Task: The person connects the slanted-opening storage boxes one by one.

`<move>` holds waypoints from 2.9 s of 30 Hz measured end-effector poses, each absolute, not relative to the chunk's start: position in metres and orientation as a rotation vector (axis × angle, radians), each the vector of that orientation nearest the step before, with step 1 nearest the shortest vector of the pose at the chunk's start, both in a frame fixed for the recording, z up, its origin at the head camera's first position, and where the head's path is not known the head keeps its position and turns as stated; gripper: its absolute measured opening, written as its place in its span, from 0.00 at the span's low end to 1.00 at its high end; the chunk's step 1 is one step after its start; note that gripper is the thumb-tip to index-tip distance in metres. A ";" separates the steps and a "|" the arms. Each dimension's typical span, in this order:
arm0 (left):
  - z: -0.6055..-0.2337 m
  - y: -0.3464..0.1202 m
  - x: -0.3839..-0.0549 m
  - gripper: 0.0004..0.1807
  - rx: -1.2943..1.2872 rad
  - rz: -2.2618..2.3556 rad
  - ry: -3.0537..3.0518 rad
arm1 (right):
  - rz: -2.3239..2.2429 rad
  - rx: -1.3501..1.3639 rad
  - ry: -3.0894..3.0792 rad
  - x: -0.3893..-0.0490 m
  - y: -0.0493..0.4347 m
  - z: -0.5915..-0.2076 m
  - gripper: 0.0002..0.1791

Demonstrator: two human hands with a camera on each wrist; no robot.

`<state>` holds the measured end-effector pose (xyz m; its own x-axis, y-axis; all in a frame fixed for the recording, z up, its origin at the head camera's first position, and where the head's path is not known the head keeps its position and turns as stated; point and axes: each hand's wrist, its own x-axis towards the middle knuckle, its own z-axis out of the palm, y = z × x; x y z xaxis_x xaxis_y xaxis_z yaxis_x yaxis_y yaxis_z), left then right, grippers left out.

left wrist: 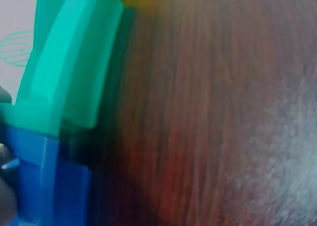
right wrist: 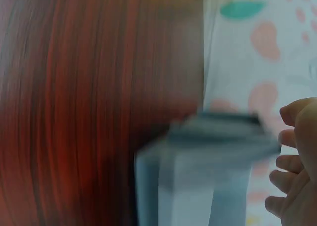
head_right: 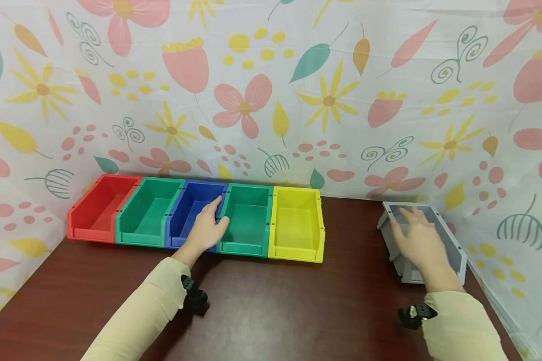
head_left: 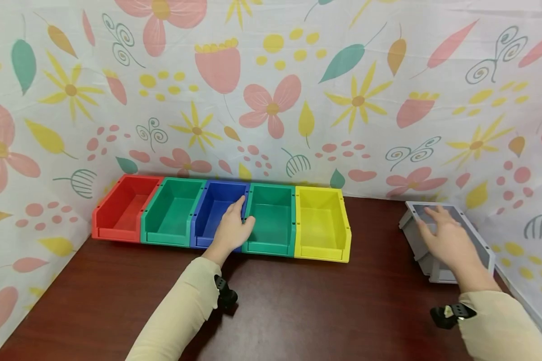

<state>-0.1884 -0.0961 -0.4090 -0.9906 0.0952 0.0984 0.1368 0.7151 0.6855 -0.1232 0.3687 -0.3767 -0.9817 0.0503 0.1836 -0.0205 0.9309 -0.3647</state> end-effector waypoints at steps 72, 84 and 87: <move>-0.421 -0.007 -0.187 0.43 -0.443 -1.349 -2.936 | 1.648 -0.533 -2.414 -0.135 0.314 -0.383 0.34; -0.420 -0.008 -0.186 0.43 -0.463 -1.345 -2.937 | 1.072 -0.330 -2.813 -0.137 0.311 -0.365 0.33; -0.420 -0.008 -0.187 0.43 -0.464 -1.354 -2.929 | 0.899 -0.209 -2.950 -0.139 0.315 -0.355 0.35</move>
